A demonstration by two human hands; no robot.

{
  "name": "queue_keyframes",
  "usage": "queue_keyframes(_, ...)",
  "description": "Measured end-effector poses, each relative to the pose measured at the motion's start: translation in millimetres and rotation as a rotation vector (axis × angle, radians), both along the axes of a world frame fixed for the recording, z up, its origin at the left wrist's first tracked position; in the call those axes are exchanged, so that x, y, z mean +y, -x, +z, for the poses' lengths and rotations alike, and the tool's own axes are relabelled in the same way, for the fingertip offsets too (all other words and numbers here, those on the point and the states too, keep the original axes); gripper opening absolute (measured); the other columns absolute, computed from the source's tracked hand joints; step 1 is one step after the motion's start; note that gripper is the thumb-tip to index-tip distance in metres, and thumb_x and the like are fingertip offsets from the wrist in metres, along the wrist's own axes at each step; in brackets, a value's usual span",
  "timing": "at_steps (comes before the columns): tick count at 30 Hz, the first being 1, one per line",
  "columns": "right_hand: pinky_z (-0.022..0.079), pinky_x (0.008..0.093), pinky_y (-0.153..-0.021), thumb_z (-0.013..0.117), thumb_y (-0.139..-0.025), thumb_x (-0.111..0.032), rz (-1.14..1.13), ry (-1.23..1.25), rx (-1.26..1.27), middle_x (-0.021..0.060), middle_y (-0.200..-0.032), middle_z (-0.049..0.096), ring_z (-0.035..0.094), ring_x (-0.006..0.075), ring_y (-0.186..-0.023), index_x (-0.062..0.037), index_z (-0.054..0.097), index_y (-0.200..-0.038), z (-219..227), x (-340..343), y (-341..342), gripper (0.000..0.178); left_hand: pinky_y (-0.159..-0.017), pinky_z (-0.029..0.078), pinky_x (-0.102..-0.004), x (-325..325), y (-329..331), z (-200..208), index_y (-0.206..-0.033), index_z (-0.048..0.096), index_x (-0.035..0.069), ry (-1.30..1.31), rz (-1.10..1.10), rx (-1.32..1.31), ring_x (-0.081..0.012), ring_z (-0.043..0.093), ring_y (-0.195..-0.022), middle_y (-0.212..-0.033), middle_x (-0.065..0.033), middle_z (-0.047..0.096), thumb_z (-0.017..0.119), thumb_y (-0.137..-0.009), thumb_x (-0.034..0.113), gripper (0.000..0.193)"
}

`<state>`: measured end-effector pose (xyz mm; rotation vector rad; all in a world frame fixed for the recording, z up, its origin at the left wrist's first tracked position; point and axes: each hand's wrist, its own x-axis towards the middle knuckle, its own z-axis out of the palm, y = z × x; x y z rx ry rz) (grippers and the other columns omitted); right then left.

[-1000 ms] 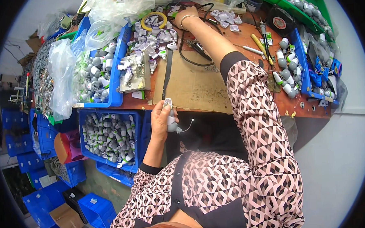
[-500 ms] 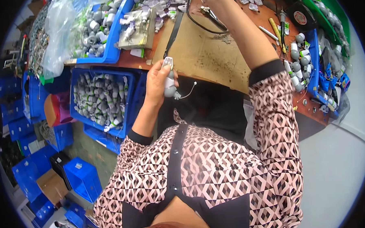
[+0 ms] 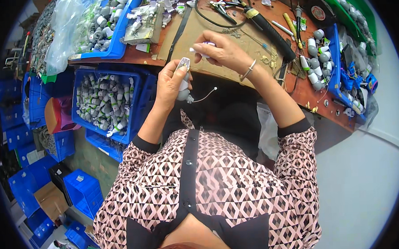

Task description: Assembling small electronic components into plastic housings at a factory workbench.

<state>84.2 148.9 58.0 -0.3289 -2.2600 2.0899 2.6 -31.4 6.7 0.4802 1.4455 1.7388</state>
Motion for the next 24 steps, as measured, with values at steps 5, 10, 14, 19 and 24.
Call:
queue_keyframes(5,0.035,0.0188,-0.044,0.062,-0.087,-0.028,0.168,-0.057,-0.058,-0.0033,-0.064,0.049,0.045,0.0033,-0.053,-0.0057,0.06,-0.094,6,11,-14,0.023,-0.05,0.045,-0.0212,1,-7,4,-0.095,0.056,0.003,0.07,-0.045,0.19,-0.0084,0.054,-0.054,-0.07,-0.0031,0.058,0.057,-0.089,0.021,0.019)
queue_keyframes(10,0.029,0.0171,-0.045,0.066,-0.083,-0.028,0.159,-0.041,-0.024,-0.0065,-0.067,0.049,0.041,0.0006,-0.054,-0.0071,0.06,-0.094,12,9,-25,0.024,-0.049,0.044,-0.0219,4,-14,10,-0.09,0.06,0.004,0.101,-0.037,0.275,-0.0067,0.055,-0.052,-0.063,-0.0005,0.058,0.059,-0.086,0.022,0.019)
queue_keyframes(14,0.026,0.0176,-0.046,0.068,-0.082,-0.028,0.16,-0.086,0.008,-0.0069,-0.067,0.05,0.038,0.0002,-0.055,-0.0077,0.06,-0.094,5,6,-27,0.025,-0.05,0.044,-0.0224,6,-18,11,-0.088,0.06,0.004,0.103,-0.071,0.362,-0.0064,0.055,-0.052,-0.062,0.0001,0.058,0.059,-0.085,0.022,0.018)
queue_keyframes(19,0.026,0.0172,-0.045,0.067,-0.082,-0.026,0.207,-0.196,-0.031,-0.0064,-0.066,0.051,0.038,0.0007,-0.053,-0.007,0.06,-0.095,4,12,-29,0.024,-0.05,0.042,-0.0206,5,-21,14,-0.091,0.059,0.003,0.174,-0.155,0.5,-0.0043,0.051,-0.056,-0.066,0.0013,0.056,0.058,-0.087,0.02,0.017)
queue_keyframes(24,0.034,0.0166,-0.043,0.066,-0.083,-0.024,0.275,-0.095,-0.068,-0.0038,-0.065,0.053,0.045,0.0023,-0.053,-0.0063,0.059,-0.095,8,17,-31,0.022,-0.051,0.043,-0.0205,4,-19,15,-0.091,0.059,0.003,0.162,-0.186,0.46,-0.0046,0.052,-0.056,-0.067,0.0002,0.058,0.058,-0.086,0.021,0.019)
